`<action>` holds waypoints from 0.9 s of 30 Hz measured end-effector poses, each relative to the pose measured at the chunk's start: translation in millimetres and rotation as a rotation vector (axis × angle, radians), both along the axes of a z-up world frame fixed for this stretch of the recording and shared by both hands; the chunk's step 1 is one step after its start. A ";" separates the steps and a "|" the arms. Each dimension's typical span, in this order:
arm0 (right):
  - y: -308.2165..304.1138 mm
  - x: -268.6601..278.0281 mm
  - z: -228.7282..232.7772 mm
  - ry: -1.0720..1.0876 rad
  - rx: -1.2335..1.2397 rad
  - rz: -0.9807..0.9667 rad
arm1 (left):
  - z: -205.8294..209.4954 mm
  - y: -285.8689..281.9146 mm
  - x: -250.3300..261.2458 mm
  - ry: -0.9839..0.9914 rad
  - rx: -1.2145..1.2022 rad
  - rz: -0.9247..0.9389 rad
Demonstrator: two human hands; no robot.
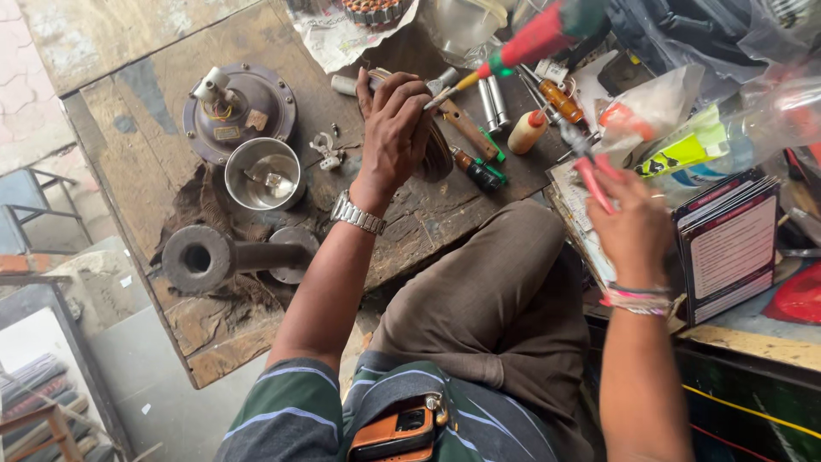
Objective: The person repairs a ceiling fan motor using a screwdriver, pliers, and a hammer on a workshop table.
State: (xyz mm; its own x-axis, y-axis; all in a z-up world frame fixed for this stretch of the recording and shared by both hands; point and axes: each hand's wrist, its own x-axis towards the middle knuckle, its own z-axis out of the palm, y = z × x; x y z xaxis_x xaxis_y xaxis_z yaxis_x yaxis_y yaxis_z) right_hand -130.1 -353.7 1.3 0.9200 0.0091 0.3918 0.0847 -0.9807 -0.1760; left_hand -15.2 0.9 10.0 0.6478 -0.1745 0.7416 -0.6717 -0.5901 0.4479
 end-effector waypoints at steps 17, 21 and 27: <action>153.1 -7.9 156.2 0.045 1.292 0.643 | -3.0 -0.7 -13.6 0.015 0.129 -0.092; 139.0 -25.8 146.2 -0.059 1.175 0.525 | -10.8 5.6 -5.2 0.125 0.067 -0.083; 118.6 -8.0 96.1 -0.169 0.672 0.484 | -2.6 34.3 15.7 0.498 -0.055 -0.209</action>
